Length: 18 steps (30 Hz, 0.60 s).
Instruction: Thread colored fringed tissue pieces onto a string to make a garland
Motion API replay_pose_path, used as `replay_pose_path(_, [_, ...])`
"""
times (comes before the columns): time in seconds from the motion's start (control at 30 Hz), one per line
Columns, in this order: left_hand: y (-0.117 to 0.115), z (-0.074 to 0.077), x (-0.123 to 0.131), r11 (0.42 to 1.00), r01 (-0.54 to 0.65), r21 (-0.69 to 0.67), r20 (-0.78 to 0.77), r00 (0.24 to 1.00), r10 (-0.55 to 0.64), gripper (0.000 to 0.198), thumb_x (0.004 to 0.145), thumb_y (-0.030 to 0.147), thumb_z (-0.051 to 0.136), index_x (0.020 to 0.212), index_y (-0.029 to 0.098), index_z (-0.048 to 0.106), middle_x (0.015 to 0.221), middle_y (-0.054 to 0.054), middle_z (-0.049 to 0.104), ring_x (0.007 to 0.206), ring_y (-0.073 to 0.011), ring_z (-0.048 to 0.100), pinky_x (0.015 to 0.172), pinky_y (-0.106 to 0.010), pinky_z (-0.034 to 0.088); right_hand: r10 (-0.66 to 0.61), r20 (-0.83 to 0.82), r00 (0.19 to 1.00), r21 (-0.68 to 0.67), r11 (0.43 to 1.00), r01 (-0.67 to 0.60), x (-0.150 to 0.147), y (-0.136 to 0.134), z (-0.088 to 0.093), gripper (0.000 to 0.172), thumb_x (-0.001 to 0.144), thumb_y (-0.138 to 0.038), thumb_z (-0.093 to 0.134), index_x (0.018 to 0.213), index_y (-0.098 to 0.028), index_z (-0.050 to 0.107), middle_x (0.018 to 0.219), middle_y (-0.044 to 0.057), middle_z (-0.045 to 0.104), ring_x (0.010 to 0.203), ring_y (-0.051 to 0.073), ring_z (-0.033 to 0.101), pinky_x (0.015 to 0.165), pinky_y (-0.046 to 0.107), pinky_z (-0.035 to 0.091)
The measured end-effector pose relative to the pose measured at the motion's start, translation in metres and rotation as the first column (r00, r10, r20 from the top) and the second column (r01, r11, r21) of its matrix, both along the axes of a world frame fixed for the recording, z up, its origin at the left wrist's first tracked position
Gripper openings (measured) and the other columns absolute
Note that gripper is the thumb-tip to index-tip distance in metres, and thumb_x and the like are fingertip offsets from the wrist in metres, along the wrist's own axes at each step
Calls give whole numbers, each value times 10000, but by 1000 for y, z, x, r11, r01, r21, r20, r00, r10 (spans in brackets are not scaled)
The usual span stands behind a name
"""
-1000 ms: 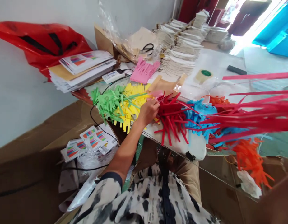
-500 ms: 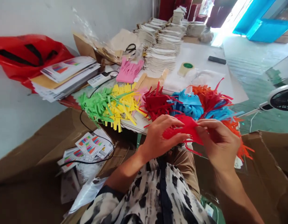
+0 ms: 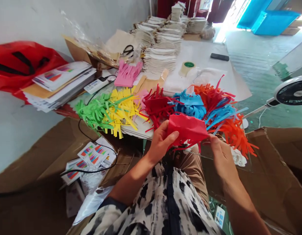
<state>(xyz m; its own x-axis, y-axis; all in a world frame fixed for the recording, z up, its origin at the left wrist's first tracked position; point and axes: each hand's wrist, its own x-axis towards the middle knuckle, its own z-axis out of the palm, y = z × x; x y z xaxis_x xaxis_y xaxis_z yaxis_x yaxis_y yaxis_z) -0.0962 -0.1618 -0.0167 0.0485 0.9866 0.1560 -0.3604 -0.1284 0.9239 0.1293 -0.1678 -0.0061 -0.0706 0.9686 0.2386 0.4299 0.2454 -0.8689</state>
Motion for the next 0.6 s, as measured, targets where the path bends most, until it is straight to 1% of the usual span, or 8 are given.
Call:
replay_pose_path(0.07, [-2,-5,5,1000,1,5,-42,999,-1,395,961,517,720,1240,252,632,1153,-52,737,1005,-202,725,940,-368,640,50,-130,990,-26,998,-53,-4,1,-5,400,1073,-544,521,940,-277,788,860,27,742,806,228,693,692,345,541])
replay_pose_path(0.2, [-11,-12,8,998,61,24,-98,993,-59,450,973,517,714,1321,248,618,1200,-79,748,1087,-227,731,975,-381,622,-3,-334,942,-59,998,-17,-18,10,-7,206,973,-462,733,1048,-283,801,928,14,768,819,202,693,689,306,560])
replay_pose_path(0.3, [-18,-15,-5,975,168,142,-193,971,-139,270,1000,460,687,1106,211,693,989,-62,743,904,-193,722,838,-331,610,23,-402,915,-87,994,-63,-17,23,-2,193,943,-446,765,1009,-268,801,878,10,775,749,187,695,653,294,566])
replay_pose_path(0.37, [-20,-15,-19,941,120,317,-330,944,-9,198,1004,375,677,924,195,678,905,-53,710,861,-183,688,824,-335,581,56,-462,885,-149,979,-140,-13,32,5,209,932,-460,767,989,-262,798,870,16,787,743,196,722,655,304,590])
replay_pose_path(0.43, [-18,-15,-30,861,-15,508,-427,864,267,126,963,312,714,943,199,659,988,-71,701,966,-212,677,901,-381,570,42,-548,835,-245,947,-209,-9,38,13,231,896,-464,799,1006,-261,801,922,31,812,791,213,760,690,314,620])
replay_pose_path(0.5, [-13,-16,-33,768,-86,635,-473,743,474,294,922,347,761,1159,211,652,1201,-119,688,1162,-268,651,1023,-462,553,-6,-615,788,-332,909,-253,-9,40,20,268,839,-454,850,1016,-257,808,973,44,827,840,226,783,716,310,636])
replay_pose_path(0.53, [-9,-18,-31,738,-71,671,-496,697,518,438,919,401,769,1289,216,624,1312,-146,665,1265,-297,618,1090,-506,528,-26,-637,771,-366,890,-272,-11,40,22,284,810,-447,875,1009,-253,812,980,46,831,846,228,788,711,302,638])
replay_pose_path(0.6, [0,-20,-22,721,-10,692,-539,658,526,637,939,504,748,1474,220,550,1491,-175,608,1442,-330,522,1209,-559,447,-48,-667,743,-416,852,-318,-14,37,23,309,759,-434,918,992,-257,816,961,41,833,816,218,789,673,277,631])
